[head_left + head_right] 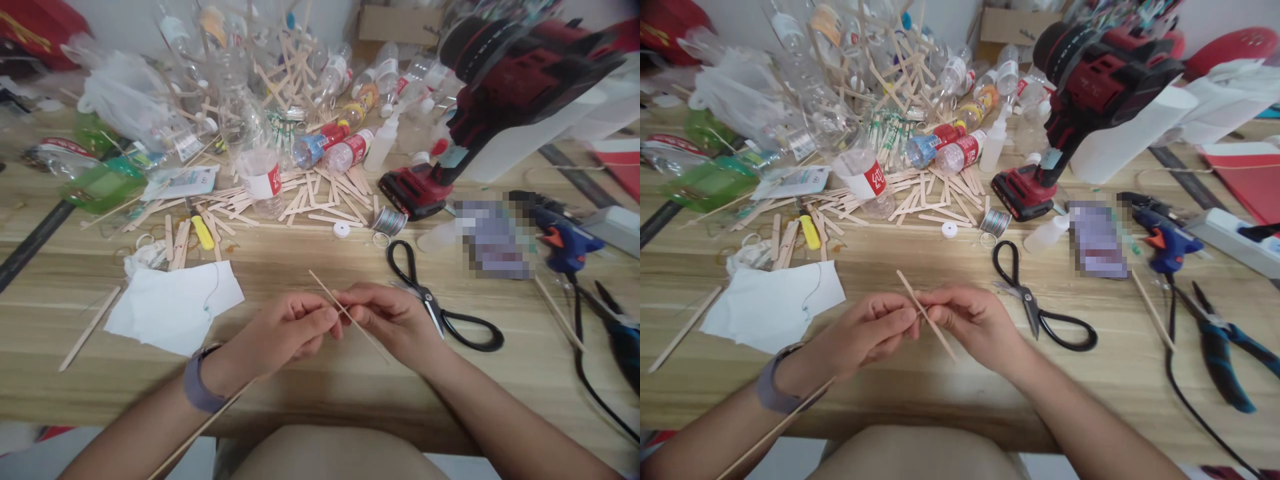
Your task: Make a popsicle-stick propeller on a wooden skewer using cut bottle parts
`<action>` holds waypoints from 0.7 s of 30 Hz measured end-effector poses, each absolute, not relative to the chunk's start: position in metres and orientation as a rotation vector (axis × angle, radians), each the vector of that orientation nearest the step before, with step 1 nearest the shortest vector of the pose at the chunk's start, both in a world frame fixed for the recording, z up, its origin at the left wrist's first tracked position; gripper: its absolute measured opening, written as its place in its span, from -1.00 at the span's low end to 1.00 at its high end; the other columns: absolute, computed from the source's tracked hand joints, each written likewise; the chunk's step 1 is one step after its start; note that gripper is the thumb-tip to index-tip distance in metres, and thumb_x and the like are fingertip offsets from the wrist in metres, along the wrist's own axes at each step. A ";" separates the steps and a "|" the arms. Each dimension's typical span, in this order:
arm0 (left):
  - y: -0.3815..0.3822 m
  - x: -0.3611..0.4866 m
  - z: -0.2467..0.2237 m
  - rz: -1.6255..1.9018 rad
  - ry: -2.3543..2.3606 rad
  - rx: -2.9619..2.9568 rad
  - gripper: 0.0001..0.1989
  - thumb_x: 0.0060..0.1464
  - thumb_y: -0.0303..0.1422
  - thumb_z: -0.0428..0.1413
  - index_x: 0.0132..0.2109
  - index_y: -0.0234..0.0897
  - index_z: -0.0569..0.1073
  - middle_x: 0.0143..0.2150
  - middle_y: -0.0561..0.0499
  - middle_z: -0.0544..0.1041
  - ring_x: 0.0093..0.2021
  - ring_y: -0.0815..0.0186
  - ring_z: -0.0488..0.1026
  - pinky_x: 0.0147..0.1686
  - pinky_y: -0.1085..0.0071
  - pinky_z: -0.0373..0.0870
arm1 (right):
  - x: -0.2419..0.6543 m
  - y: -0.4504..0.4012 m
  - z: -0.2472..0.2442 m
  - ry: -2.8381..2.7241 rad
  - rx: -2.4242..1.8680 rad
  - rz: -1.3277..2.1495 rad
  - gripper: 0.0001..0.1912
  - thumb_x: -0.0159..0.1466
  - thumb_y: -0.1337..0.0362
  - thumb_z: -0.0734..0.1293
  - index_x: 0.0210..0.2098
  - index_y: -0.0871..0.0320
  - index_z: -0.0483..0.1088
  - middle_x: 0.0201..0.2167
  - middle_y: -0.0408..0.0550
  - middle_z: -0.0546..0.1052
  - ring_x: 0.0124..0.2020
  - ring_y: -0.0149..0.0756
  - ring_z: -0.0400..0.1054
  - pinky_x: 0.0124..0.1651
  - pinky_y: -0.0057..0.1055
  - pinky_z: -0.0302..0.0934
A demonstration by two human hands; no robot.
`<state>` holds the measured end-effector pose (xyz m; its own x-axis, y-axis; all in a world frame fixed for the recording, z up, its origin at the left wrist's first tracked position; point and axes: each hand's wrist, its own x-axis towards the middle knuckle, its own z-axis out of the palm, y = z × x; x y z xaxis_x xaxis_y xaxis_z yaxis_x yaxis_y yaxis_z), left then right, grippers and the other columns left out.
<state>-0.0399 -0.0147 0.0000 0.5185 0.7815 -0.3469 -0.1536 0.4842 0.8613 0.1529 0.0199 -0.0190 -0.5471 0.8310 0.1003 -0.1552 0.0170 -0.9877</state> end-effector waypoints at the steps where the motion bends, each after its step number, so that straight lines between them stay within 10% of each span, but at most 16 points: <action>1: -0.014 -0.040 0.000 0.679 0.874 0.901 -0.67 0.20 -0.11 0.04 -0.36 -0.28 0.40 -0.73 0.28 0.09 -0.72 0.54 -0.12 -0.70 0.53 -0.19 | 0.155 0.022 -0.018 -1.500 -0.781 1.702 -0.80 0.26 0.17 0.42 -0.13 0.01 0.59 -0.43 -0.12 0.59 -0.42 -0.43 0.44 -0.34 -0.49 0.32; 6: -0.013 -0.037 0.000 0.701 1.083 0.964 -0.70 0.25 -0.15 -0.04 -0.32 -0.26 0.39 -0.69 0.26 0.13 -0.71 0.51 -0.08 -0.70 0.54 -0.12 | 0.164 0.027 -0.010 -1.546 -1.004 1.840 -0.51 0.22 -0.10 0.36 -0.14 0.19 0.57 -0.48 -0.06 0.56 -0.57 -0.42 0.35 -0.48 -0.45 0.27; 21: -0.016 -0.038 0.000 0.561 0.863 0.627 -0.83 0.21 -0.24 0.00 -0.28 -0.24 0.33 -0.64 0.27 0.09 -0.67 0.50 -0.18 -0.71 0.54 -0.23 | 0.154 0.016 -0.016 -2.503 -0.799 0.241 -0.73 0.42 0.43 0.07 -0.20 0.23 0.39 -0.50 -0.12 0.38 -0.54 -0.38 0.24 -0.49 -0.48 0.14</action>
